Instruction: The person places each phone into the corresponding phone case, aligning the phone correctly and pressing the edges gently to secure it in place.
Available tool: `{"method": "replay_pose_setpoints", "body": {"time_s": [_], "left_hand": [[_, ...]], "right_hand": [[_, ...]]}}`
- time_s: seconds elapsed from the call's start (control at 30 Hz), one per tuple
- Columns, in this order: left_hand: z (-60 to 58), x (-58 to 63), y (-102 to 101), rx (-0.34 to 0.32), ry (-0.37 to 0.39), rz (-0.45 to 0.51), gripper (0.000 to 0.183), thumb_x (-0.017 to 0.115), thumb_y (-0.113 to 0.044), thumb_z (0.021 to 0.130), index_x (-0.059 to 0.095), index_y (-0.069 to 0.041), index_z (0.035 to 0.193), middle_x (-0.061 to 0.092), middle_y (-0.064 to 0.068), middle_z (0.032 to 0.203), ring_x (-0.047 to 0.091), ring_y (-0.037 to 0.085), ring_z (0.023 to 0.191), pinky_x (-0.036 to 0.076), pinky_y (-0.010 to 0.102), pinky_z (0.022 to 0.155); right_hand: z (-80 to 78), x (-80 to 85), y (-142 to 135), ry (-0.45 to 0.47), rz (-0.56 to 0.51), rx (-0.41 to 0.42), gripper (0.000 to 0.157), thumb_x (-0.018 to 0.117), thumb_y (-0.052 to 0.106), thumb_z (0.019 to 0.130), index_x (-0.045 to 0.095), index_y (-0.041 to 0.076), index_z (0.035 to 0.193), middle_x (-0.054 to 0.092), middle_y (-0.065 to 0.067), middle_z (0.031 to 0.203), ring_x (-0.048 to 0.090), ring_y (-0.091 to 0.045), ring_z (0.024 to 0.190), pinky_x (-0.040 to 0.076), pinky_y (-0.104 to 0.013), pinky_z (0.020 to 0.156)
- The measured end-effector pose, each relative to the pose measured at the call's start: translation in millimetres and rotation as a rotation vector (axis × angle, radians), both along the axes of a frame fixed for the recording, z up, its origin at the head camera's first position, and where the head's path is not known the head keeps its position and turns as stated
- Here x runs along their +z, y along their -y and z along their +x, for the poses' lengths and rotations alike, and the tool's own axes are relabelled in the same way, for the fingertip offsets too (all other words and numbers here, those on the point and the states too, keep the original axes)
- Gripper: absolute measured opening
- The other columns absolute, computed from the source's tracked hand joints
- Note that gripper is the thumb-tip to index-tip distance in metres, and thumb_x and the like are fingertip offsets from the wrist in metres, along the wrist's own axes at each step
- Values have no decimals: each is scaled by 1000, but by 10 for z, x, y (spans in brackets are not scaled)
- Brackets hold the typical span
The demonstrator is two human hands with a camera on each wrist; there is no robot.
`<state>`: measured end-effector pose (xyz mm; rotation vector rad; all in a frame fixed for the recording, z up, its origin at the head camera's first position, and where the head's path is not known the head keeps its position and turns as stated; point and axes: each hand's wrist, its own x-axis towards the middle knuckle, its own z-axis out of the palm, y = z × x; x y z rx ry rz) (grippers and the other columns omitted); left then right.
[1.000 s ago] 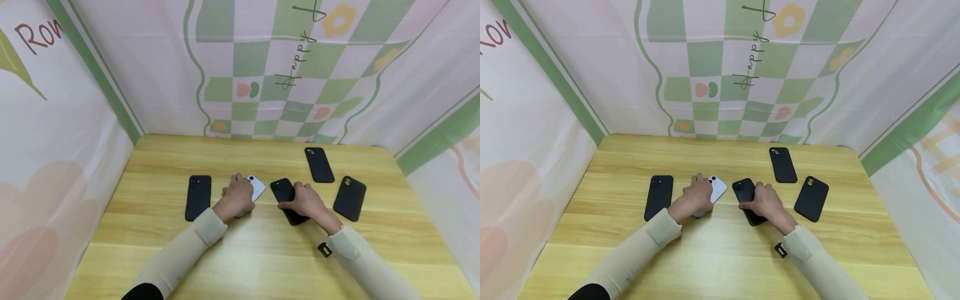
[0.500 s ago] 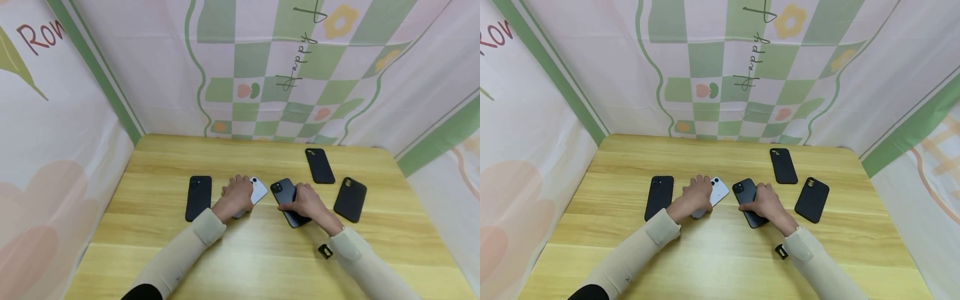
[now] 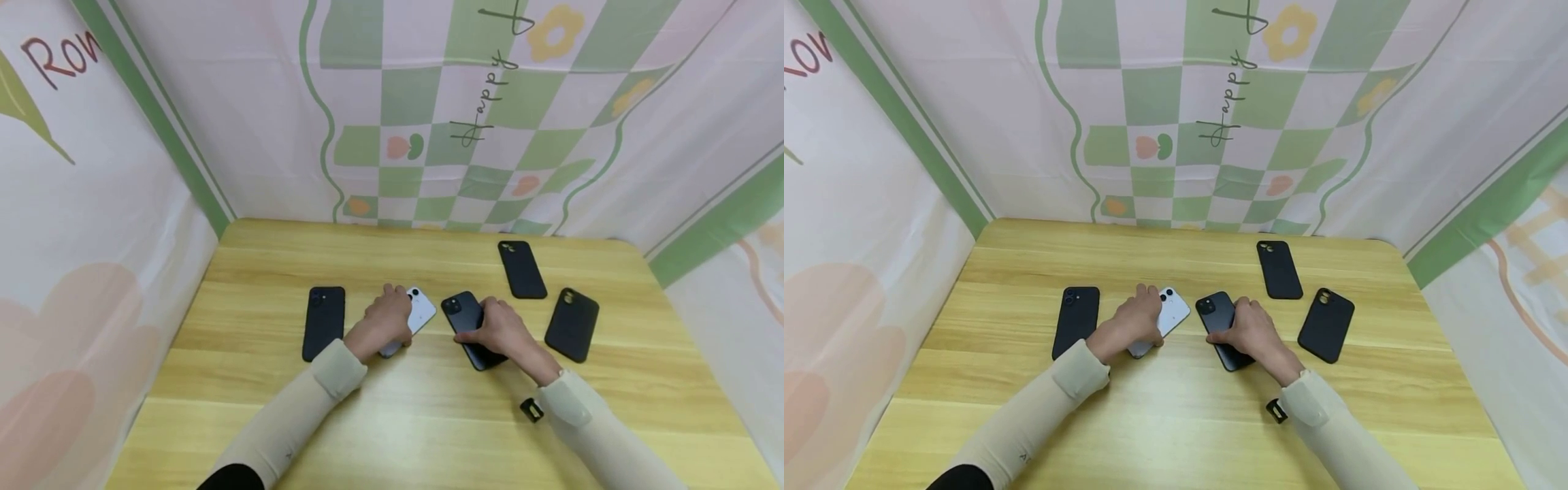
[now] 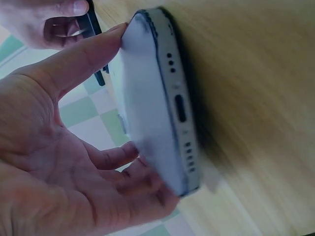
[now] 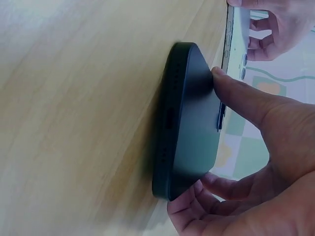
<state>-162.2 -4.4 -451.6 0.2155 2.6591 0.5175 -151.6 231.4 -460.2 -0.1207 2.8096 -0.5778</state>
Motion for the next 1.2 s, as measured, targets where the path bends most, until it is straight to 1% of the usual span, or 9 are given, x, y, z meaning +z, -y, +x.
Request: {"method": "replay_pose_setpoints", "body": {"time_s": [0.07,0.13,0.27,0.4,0.6,0.73,0.87,1.03,1.2], "left_hand": [[-3,-6,13,-15,-8,16,83,98,-16,74,48,6,136,48,20,119,57,25,79,54,33,62],[-4,-8,25,-29,-12,29,84,97,-15,73,47,8,136,48,20,118,58,24,76,53,30,59],[-1,-17,51,-30,4,61,82,97,-16,75,46,6,135,54,18,111,58,25,77,52,32,62],[-3,-28,74,-21,22,82,83,97,-17,76,43,4,136,59,15,104,59,26,77,52,33,64],[-17,-56,98,-20,26,112,87,97,-20,78,42,5,140,62,14,104,62,25,75,53,32,62],[-22,-65,121,-20,26,152,83,95,-20,81,42,3,141,65,15,106,64,25,79,55,33,65],[-24,-69,128,-9,39,178,75,91,-19,86,43,1,140,67,17,108,66,27,85,57,35,68],[-24,-84,139,-16,34,195,65,85,-19,92,44,0,139,68,18,108,68,28,86,58,36,69],[-22,-86,164,-16,42,226,68,81,-19,96,41,2,146,69,20,113,69,29,89,60,37,71]], "right_hand": [[8,5,8,-2,-1,-5,85,94,47,77,56,-13,124,60,-25,103,57,-31,84,51,-42,71],[18,11,17,-6,-1,-5,85,94,46,78,57,-14,125,60,-27,106,57,-32,85,52,-44,73],[28,23,28,-9,1,-1,85,93,45,79,57,-15,127,59,-31,111,57,-33,88,53,-47,77],[29,16,34,-2,1,-4,84,92,44,80,56,-14,129,59,-32,113,57,-33,89,53,-48,79],[28,15,23,0,2,2,88,92,46,80,55,-16,130,59,-34,115,58,-34,90,53,-49,79],[30,22,-1,0,1,9,89,91,48,82,55,-16,133,59,-35,118,58,-35,92,53,-50,80],[25,28,-68,4,9,21,87,87,47,86,55,-17,134,60,-36,122,61,-40,100,54,-53,85],[23,48,-178,13,25,7,82,83,47,90,56,-17,134,58,-40,129,60,-50,113,53,-59,93],[17,94,-329,-7,37,-7,83,80,47,93,54,-20,135,55,-44,135,56,-56,121,52,-63,95]]}}
